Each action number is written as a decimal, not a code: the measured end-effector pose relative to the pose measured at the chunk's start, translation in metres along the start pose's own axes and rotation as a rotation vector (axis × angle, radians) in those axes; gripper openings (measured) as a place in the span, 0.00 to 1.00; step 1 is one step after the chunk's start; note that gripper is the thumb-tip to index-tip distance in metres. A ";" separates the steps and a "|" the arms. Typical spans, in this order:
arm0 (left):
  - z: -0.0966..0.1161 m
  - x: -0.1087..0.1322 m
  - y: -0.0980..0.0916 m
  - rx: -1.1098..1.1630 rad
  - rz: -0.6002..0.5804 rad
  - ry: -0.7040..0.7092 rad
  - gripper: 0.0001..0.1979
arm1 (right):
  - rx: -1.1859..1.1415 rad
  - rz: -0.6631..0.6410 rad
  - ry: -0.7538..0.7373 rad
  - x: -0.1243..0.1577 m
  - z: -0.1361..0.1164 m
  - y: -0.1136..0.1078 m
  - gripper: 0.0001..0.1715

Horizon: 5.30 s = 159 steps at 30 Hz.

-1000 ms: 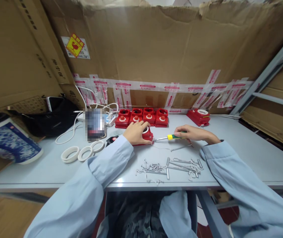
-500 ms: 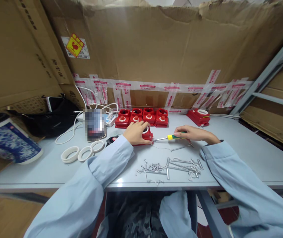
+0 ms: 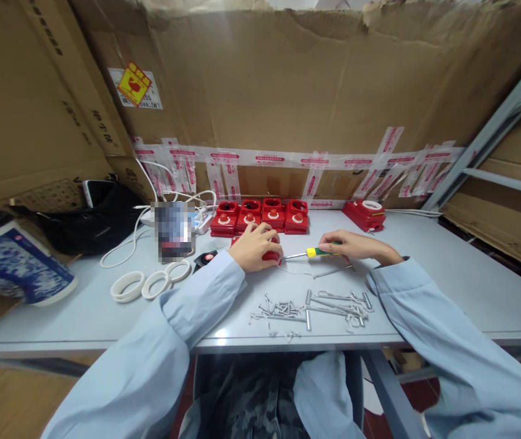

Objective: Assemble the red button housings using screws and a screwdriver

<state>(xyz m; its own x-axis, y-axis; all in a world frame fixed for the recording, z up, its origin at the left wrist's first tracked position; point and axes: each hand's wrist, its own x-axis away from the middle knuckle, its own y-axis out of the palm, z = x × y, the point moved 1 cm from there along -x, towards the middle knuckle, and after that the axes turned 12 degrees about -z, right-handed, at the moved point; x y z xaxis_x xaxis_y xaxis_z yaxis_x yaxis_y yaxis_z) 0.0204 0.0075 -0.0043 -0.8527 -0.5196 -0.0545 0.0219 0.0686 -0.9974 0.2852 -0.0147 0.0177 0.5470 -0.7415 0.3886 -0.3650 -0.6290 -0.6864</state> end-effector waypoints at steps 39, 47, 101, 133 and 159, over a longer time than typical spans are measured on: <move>0.005 -0.007 0.002 -0.060 -0.008 0.054 0.06 | 0.016 -0.005 0.024 0.000 -0.005 0.001 0.28; 0.005 -0.007 0.002 -0.063 -0.012 0.049 0.06 | -0.002 -0.013 0.022 -0.001 0.003 0.001 0.27; 0.000 -0.007 0.001 0.001 -0.021 0.105 0.07 | -0.183 0.206 -0.034 -0.024 0.027 0.018 0.27; -0.003 -0.005 0.002 0.024 -0.005 0.119 0.06 | 0.031 0.179 -0.125 -0.022 0.021 0.019 0.27; -0.003 -0.006 0.001 0.008 -0.011 0.096 0.06 | -0.063 0.217 -0.160 -0.031 0.017 0.025 0.25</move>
<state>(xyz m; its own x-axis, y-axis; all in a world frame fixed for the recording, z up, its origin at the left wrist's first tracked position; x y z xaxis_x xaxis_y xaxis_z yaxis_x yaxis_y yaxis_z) 0.0242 0.0130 -0.0050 -0.8992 -0.4358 -0.0392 0.0163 0.0561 -0.9983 0.2717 -0.0040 -0.0219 0.5614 -0.8170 0.1313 -0.5297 -0.4768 -0.7015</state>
